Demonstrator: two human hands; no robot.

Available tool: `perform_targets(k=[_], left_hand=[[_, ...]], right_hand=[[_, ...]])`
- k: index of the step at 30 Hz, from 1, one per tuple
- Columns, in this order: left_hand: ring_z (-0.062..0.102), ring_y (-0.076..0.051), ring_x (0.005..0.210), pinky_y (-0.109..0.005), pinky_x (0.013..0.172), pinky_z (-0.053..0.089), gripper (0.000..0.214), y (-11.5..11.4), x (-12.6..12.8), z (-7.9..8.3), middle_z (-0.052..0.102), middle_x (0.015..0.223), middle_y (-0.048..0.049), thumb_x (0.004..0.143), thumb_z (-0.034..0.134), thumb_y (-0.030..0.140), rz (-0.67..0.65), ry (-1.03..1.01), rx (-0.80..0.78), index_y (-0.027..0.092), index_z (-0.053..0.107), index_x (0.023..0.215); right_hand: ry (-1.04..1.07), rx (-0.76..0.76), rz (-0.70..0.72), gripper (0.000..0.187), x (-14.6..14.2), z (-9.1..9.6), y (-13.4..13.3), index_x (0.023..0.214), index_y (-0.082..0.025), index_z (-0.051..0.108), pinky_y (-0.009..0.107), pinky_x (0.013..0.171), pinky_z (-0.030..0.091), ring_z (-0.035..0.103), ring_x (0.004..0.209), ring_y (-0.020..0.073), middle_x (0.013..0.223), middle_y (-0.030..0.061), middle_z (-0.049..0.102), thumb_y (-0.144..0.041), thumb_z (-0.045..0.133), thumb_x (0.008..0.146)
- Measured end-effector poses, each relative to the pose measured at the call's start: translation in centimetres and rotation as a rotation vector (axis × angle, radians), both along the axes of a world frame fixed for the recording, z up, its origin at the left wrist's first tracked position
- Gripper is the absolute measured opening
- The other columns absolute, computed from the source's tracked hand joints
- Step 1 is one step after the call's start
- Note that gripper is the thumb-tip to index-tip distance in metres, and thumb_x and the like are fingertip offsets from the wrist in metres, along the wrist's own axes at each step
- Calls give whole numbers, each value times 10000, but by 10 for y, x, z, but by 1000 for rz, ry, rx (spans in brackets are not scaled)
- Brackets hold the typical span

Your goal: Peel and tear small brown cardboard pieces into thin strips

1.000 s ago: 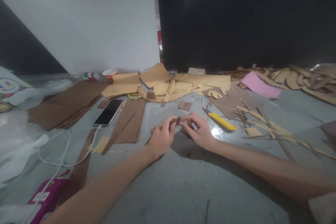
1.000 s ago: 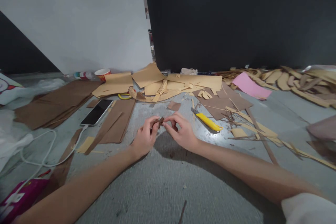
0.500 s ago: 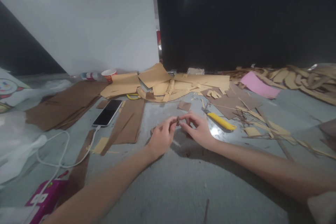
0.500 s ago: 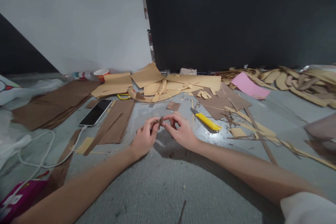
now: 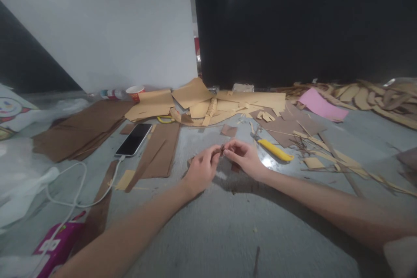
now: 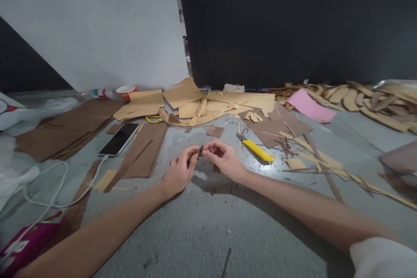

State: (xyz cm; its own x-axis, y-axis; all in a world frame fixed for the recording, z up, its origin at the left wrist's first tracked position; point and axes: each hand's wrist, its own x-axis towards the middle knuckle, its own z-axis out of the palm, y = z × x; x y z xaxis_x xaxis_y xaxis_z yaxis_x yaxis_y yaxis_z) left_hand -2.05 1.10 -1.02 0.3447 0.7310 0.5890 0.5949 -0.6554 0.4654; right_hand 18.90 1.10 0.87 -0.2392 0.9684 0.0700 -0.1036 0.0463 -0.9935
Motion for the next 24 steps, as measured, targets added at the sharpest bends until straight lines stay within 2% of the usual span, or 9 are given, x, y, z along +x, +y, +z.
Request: perform_targets(k=[5,10,14,18,24], left_hand=[[836,-199,1053,-335,938,673,338,2,1,-1,834,1172,-89,1199,382,415,-14,14,50,228,610,1363],[827,-199,1086,-342,981,662,346,0,0,4,833,1168,-92,1201,372,399,-52,51,78,227,638,1339],[820,-205,1120,-355,1007,656,360,-3,1,6,828,1201,-99,1201,358,389,-60,85,51,234,654,1334],[821,-211,1109,-377,1008,658,353,-2,2,7,832,1170,-94,1197,373,381,-62,72,26,229,654,1346],[820,-208,1117,-359,995,660,367,-2,2,7,833,1185,-101,1200,365,395,-39,72,42,220,657,1337]], right_hand=[[-24,37,4,507,2,-2,3,979,-217,743,221,412,453,455,501,88,747,-20,619,-711,815,887],[-32,13,40,535,4,-4,6,927,-209,752,225,398,449,457,453,92,635,-48,537,-741,791,892],[-66,9,-12,508,4,-2,5,911,-214,749,239,386,466,525,439,106,668,-37,580,-715,825,870],[-65,25,-66,478,3,-1,5,928,-224,757,251,376,482,526,434,113,653,-51,553,-682,865,844],[-138,126,-32,469,6,1,3,971,-224,788,234,402,470,547,493,105,817,11,685,-690,787,920]])
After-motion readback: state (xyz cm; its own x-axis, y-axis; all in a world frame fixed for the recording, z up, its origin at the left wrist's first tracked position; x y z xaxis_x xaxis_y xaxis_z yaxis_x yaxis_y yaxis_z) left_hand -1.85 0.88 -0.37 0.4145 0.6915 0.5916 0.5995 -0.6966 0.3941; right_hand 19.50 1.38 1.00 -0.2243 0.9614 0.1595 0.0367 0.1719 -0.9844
